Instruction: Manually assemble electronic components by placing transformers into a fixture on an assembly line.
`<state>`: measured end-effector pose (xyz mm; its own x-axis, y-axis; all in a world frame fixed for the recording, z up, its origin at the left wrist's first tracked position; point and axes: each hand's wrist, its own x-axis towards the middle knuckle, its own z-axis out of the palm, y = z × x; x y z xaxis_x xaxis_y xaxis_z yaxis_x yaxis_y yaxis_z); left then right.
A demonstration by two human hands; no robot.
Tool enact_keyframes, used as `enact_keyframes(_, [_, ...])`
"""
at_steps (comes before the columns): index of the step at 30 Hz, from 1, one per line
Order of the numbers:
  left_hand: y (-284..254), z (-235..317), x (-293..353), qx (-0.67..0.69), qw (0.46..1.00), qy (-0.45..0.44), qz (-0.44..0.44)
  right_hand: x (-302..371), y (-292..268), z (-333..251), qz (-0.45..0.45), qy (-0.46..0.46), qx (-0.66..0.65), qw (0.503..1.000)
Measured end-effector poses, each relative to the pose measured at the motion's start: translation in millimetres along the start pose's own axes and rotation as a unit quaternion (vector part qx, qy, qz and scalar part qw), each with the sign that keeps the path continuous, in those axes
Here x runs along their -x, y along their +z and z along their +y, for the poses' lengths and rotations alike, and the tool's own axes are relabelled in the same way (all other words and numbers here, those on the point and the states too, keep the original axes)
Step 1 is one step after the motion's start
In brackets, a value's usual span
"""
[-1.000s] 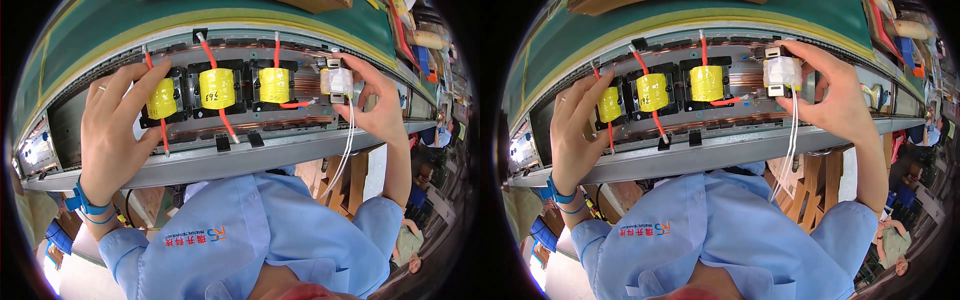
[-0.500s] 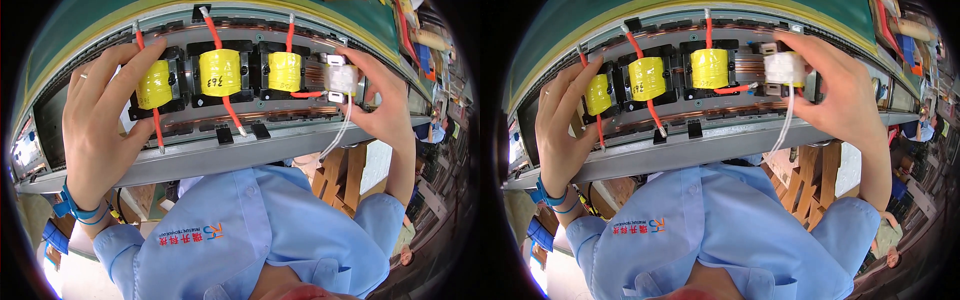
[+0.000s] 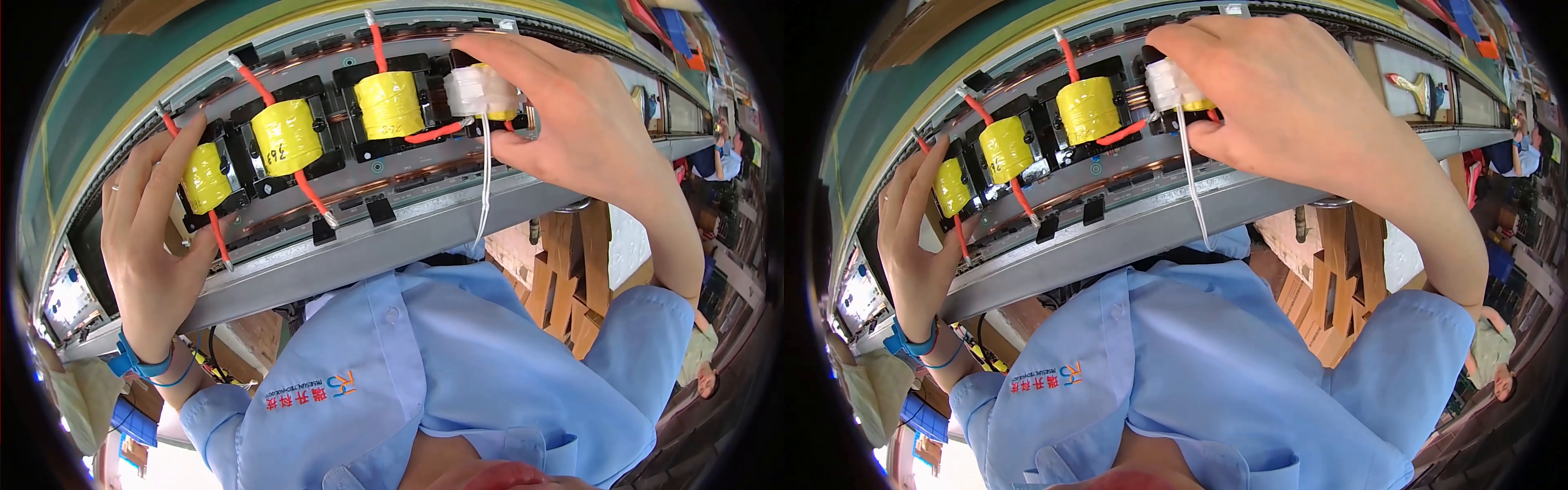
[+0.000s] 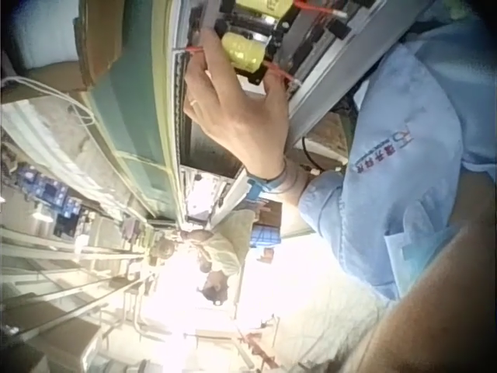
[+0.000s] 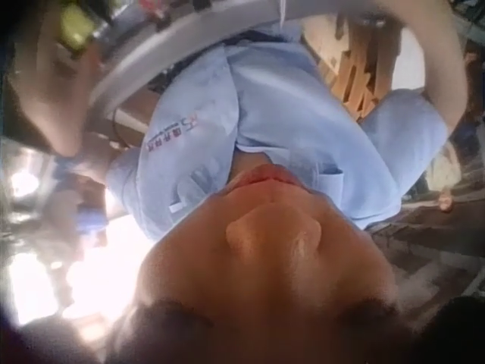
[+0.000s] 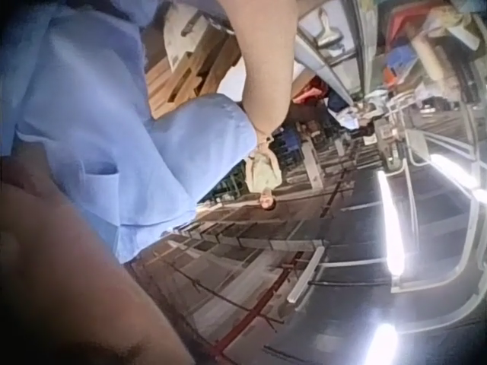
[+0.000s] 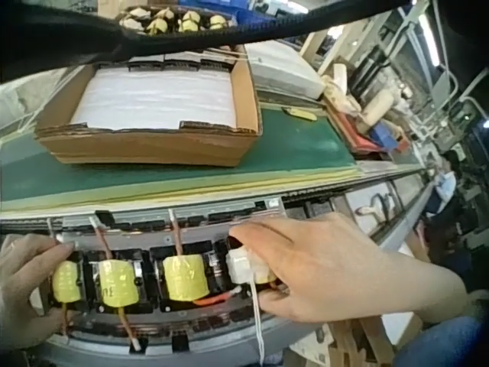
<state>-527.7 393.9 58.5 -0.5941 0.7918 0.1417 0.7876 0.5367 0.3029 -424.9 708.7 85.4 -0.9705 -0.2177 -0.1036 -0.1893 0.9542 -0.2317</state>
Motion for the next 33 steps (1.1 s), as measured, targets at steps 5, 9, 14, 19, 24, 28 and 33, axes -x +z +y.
enact_keyframes(5, [-1.3,1.5,2.7,0.003,0.999,-0.030,-0.010,-2.3,-0.6,2.3,-0.009,-0.036,0.024,0.999])
enact_keyframes(9, [-1.8,2.6,2.4,0.013,0.999,-0.044,-0.018,0.0,5.9,8.7,0.041,-0.087,0.018,0.995])
enact_keyframes(14, [2.1,-1.2,1.1,0.026,0.999,-0.023,-0.015,2.6,4.5,-2.5,0.024,-0.036,0.045,0.998])
enact_keyframes(19, [-2.6,-1.6,4.3,0.009,0.999,-0.026,-0.019,-11.0,-14.3,-6.1,-0.079,-0.064,0.021,0.995])
enact_keyframes(24, [3.6,-5.3,0.9,0.033,0.999,-0.025,-0.021,-9.5,-11.3,-1.6,-0.069,-0.086,0.051,0.993])
enact_keyframes(28, [4.4,-11.1,3.1,0.029,0.999,-0.005,-0.037,-20.5,-15.9,-14.0,-0.143,-0.012,0.075,0.987])
enact_keyframes(33, [1.6,-6.7,4.2,0.025,0.999,-0.015,-0.019,-11.7,-9.9,-12.9,-0.073,-0.053,0.083,0.992])
